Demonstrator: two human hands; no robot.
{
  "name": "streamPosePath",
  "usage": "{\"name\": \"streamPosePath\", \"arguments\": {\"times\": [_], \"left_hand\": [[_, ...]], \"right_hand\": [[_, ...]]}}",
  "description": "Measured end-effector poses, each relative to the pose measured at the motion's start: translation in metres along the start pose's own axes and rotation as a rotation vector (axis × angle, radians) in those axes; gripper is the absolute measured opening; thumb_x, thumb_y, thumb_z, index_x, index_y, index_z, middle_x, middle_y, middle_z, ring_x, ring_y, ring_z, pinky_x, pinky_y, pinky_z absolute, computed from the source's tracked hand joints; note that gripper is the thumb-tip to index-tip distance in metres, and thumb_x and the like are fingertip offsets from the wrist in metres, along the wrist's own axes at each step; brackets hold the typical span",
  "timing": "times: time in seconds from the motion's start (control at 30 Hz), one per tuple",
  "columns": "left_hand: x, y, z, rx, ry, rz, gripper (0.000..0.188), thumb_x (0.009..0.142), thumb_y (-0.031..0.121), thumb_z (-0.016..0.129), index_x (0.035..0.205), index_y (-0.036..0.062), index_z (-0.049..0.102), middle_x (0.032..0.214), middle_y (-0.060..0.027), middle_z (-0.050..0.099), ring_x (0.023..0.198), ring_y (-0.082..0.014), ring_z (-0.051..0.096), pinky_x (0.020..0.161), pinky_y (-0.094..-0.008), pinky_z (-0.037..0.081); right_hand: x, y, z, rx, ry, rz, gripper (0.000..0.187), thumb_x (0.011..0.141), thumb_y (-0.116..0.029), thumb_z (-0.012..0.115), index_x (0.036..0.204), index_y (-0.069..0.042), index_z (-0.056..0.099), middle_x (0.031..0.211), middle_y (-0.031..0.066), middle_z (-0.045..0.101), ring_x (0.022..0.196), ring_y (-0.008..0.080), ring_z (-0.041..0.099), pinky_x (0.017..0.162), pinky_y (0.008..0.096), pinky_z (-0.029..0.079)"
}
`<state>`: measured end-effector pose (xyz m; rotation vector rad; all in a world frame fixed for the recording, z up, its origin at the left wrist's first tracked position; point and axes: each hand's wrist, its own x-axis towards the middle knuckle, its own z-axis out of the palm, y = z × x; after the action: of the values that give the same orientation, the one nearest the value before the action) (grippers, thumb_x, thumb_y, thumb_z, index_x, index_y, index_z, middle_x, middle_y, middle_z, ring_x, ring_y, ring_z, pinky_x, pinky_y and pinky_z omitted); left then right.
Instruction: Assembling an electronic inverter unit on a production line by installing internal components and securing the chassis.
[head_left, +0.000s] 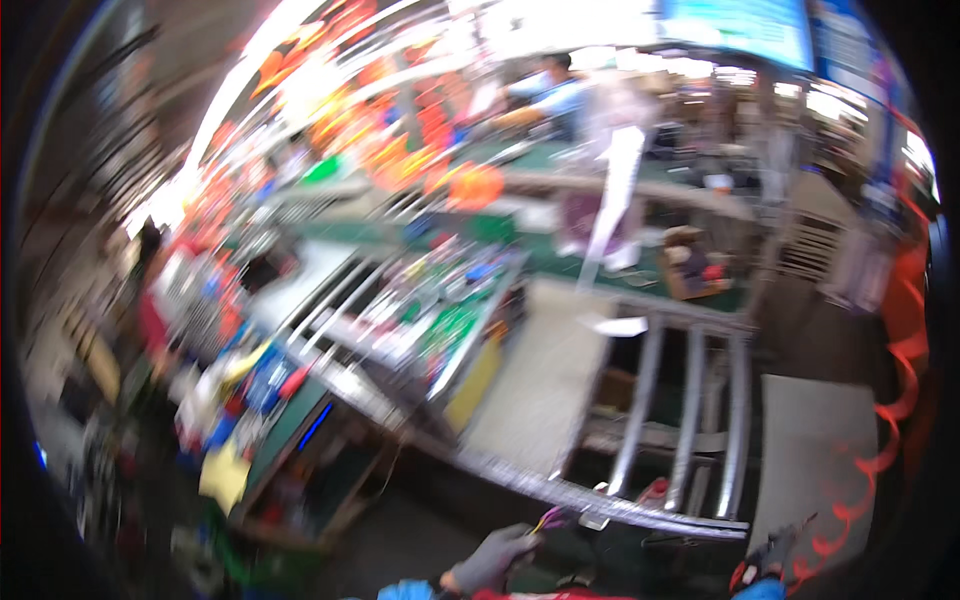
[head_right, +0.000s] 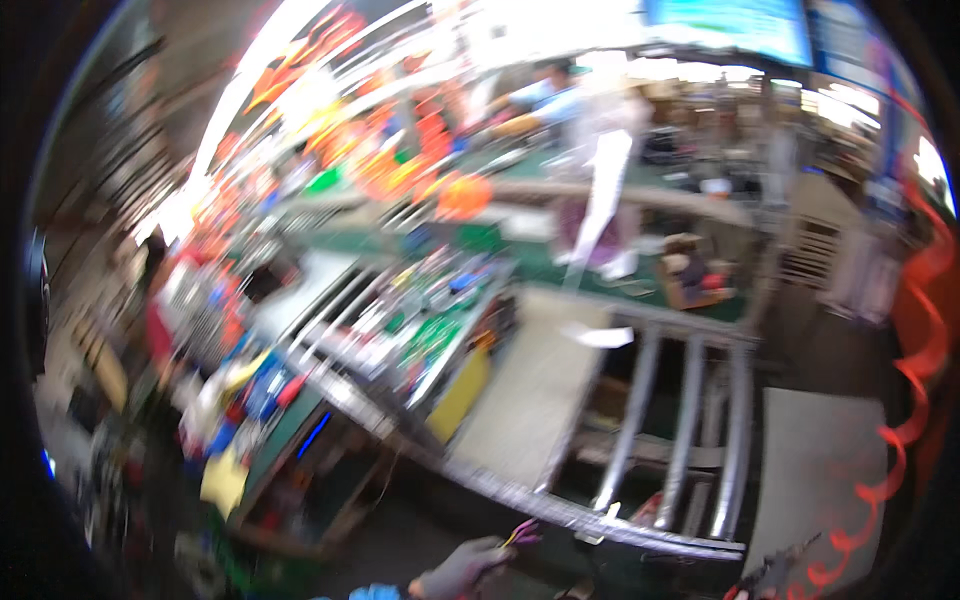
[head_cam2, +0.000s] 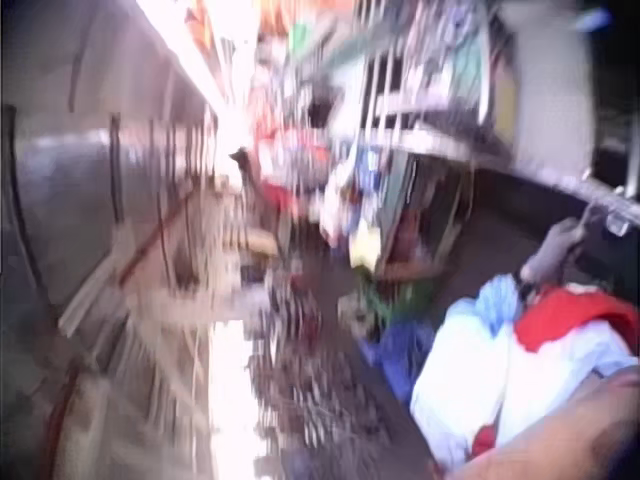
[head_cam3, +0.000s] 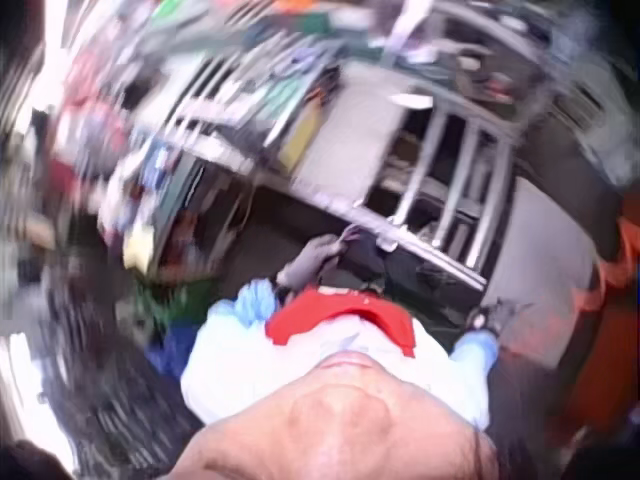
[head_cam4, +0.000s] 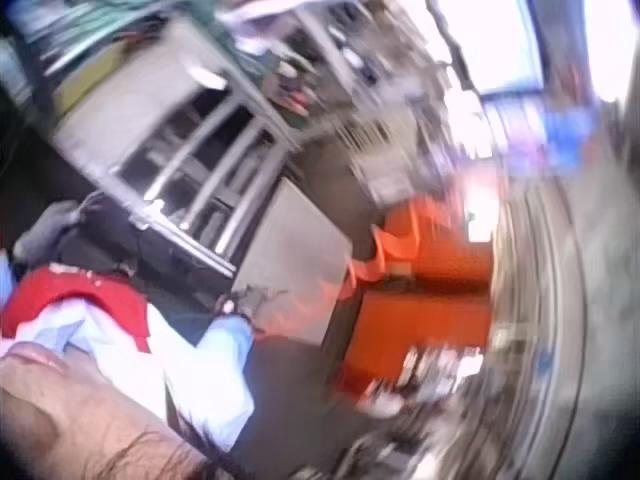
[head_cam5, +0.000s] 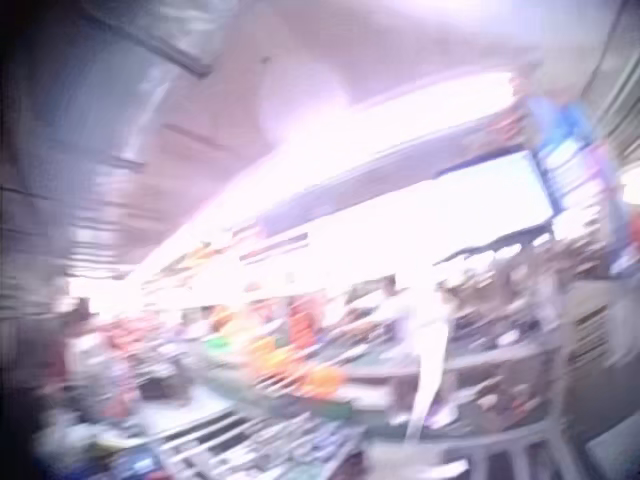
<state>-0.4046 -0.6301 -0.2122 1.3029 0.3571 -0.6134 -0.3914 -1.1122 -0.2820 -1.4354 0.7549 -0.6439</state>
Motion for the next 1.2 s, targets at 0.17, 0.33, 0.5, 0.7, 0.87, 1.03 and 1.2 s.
{"name": "streamPosePath", "arguments": {"times": [0.17,0.33,0.5,0.7,0.87,1.03,1.2], "left_hand": [[-0.051,-0.055,-0.071,0.086,-0.089,0.087,0.028,0.096,0.033,0.059,0.103,0.0061,0.063,0.073,0.0039,0.057,0.057,-0.0029,0.045,0.048,-0.0207,0.036],[-0.114,-0.101,-0.119,-0.003,-0.075,0.114,0.027,0.098,0.032,0.054,0.102,0.0064,0.062,0.067,0.0037,0.050,0.052,-0.0056,0.044,0.046,-0.0239,0.036],[-0.184,-0.123,-0.167,-0.158,-0.007,0.313,0.029,0.101,0.034,0.052,0.114,0.0090,0.057,0.068,0.0047,0.050,0.051,-0.0066,0.044,0.045,-0.0247,0.039],[-0.214,-0.148,-0.240,-0.424,0.087,0.412,0.042,0.097,0.043,0.058,0.120,0.0083,0.059,0.092,0.0056,0.059,0.071,-0.0057,0.050,0.058,-0.0243,0.045],[-0.206,-0.146,-0.286,-0.303,0.103,0.423,0.037,0.098,0.039,0.053,0.108,0.0044,0.061,0.079,0.0012,0.061,0.069,-0.0105,0.052,0.059,-0.0286,0.045],[-0.195,-0.097,-0.339,-0.156,-0.053,0.259,0.031,0.094,0.033,0.053,0.101,0.0044,0.062,0.069,0.0010,0.056,0.059,-0.0105,0.048,0.050,-0.0285,0.039],[-0.192,-0.008,-0.390,0.044,0.143,0.093,0.033,0.097,0.033,0.051,0.104,0.0037,0.065,0.073,-0.0020,0.062,0.055,-0.0061,0.046,0.047,-0.0247,0.037]], "right_hand": [[-0.152,-0.023,0.070,0.309,-0.489,0.273,0.047,0.086,-0.045,0.056,0.113,-0.006,0.060,0.090,0.0081,0.063,0.087,0.0235,0.061,0.082,0.0371,0.048],[-0.336,-0.009,0.155,0.345,-1.075,0.574,0.050,0.087,-0.047,0.056,0.115,-0.005,0.057,0.088,0.0072,0.062,0.085,0.0217,0.061,0.081,0.0360,0.049],[-0.499,-0.035,0.220,0.288,-1.402,0.647,0.052,0.088,-0.051,0.055,0.111,-0.003,0.056,0.085,0.0066,0.061,0.082,0.0206,0.061,0.080,0.0353,0.050],[-0.610,-0.063,0.258,0.172,-1.568,0.601,0.048,0.087,-0.046,0.057,0.113,-0.005,0.055,0.086,0.0024,0.061,0.073,0.0149,0.060,0.070,0.0281,0.050],[-0.630,-0.058,0.298,0.012,-1.780,0.446,0.046,0.086,-0.037,0.057,0.116,-0.004,0.053,0.089,0.0023,0.059,0.078,0.0120,0.058,0.069,0.0256,0.047],[-0.629,-0.048,0.350,0.018,-1.695,0.383,0.047,0.086,-0.038,0.057,0.116,-0.003,0.054,0.088,0.0035,0.060,0.074,0.0117,0.058,0.065,0.0256,0.047],[-0.589,-0.070,0.396,0.054,-1.491,0.666,0.046,0.092,-0.025,0.057,0.131,-0.007,0.043,0.090,0.0083,0.060,0.066,0.0184,0.061,0.062,0.0335,0.056]]}}
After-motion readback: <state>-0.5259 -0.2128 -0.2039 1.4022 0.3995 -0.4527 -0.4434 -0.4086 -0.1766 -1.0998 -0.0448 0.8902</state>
